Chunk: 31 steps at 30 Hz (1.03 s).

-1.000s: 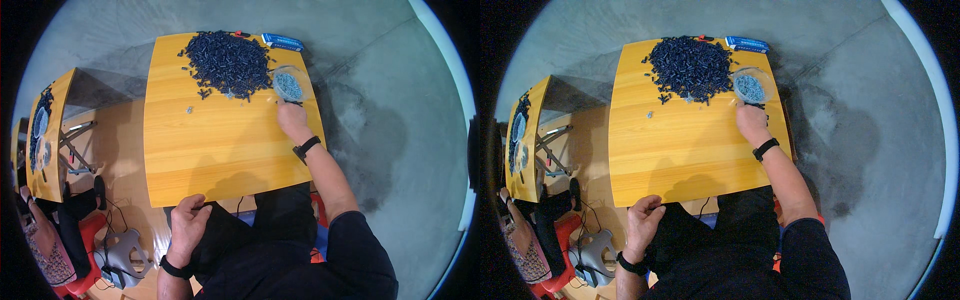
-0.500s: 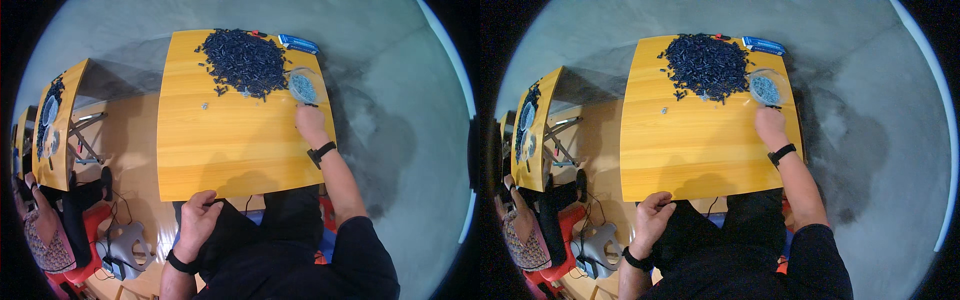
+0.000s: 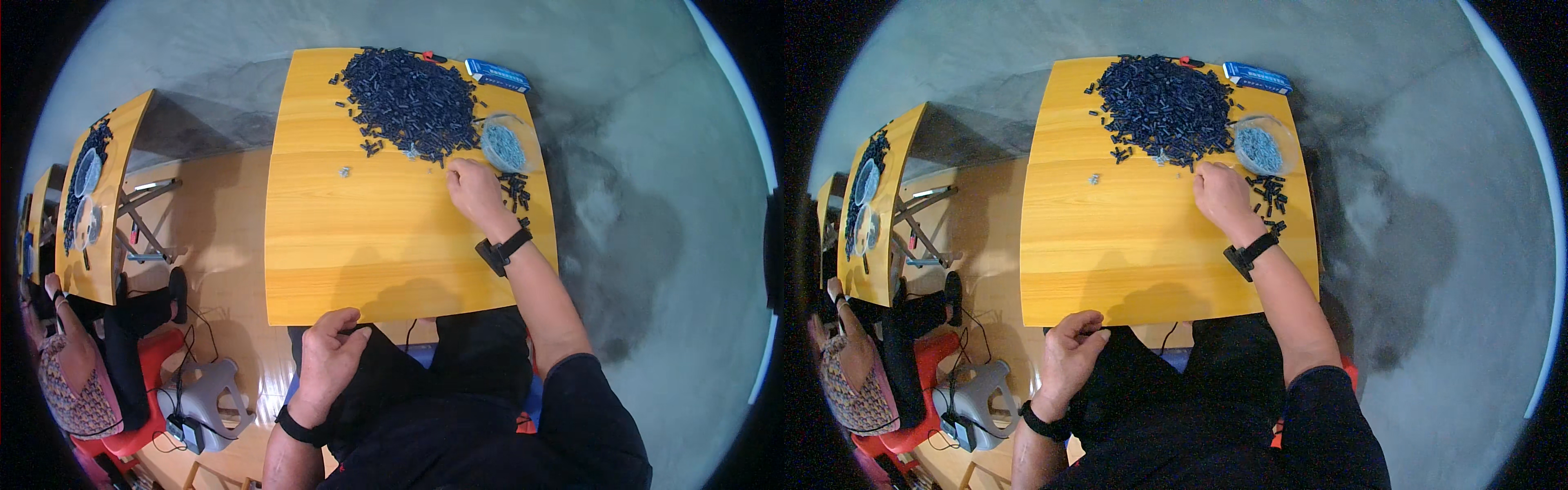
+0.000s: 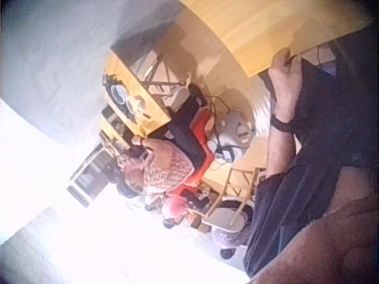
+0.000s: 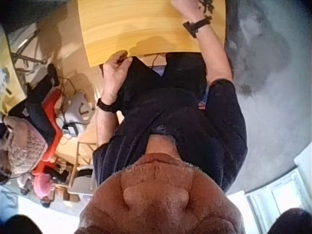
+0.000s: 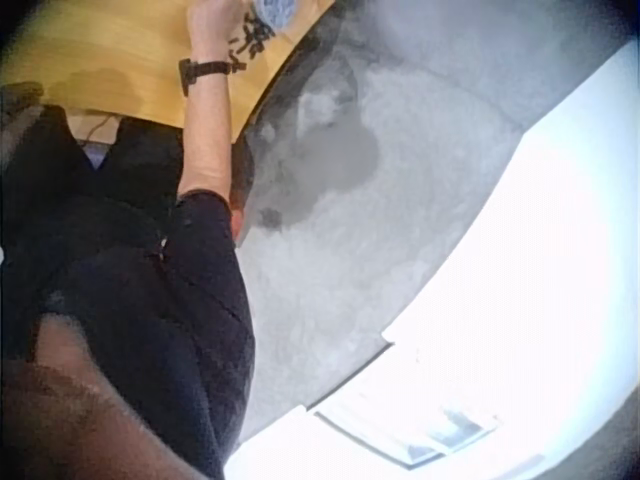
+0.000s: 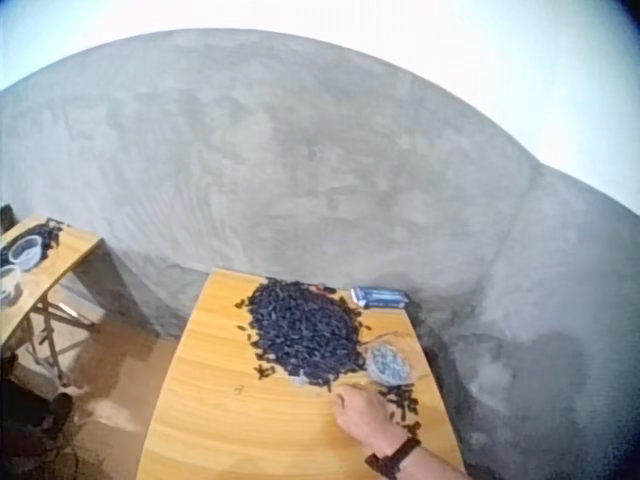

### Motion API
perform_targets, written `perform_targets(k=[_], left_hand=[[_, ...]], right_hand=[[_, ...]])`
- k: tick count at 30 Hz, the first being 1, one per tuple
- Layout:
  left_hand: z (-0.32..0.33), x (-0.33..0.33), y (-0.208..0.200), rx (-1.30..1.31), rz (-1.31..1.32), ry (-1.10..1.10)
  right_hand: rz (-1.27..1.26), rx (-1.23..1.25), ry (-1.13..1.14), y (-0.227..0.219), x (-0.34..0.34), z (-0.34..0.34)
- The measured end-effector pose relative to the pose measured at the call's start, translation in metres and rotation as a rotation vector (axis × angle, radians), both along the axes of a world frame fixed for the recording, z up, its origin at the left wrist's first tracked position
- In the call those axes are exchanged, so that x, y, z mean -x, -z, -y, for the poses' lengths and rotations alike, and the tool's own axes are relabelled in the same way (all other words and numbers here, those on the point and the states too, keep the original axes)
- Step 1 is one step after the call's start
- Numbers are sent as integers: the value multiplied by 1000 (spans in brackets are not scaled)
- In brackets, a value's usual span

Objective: Assembling small black plastic components by hand at a workbench.

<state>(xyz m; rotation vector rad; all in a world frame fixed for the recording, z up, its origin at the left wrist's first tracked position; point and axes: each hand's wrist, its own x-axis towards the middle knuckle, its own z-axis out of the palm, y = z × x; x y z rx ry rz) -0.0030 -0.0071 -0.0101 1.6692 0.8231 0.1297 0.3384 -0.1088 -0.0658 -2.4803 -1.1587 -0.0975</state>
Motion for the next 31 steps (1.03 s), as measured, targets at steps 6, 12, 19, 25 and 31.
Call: perform_targets(k=[6, 12, 19, 25, 31], left_hand=[[0, 2, 3, 14, 26, -22], [0, 3, 5, -2, 32, -8], [0, 2, -2, 61, -10, -4], [1, 1, 7, 24, 99, -128], [-3, -4, -9, -61, 187, -25]], right_hand=[[-53, -76, -96, 2, -5, -23], [-48, 1, -81, 0, -7, -41], [-23, 57, -71, 4, -16, -46], [-676, -295, -71, -10, 32, -30], [-997, -53, -475, -59, 139, -23]])
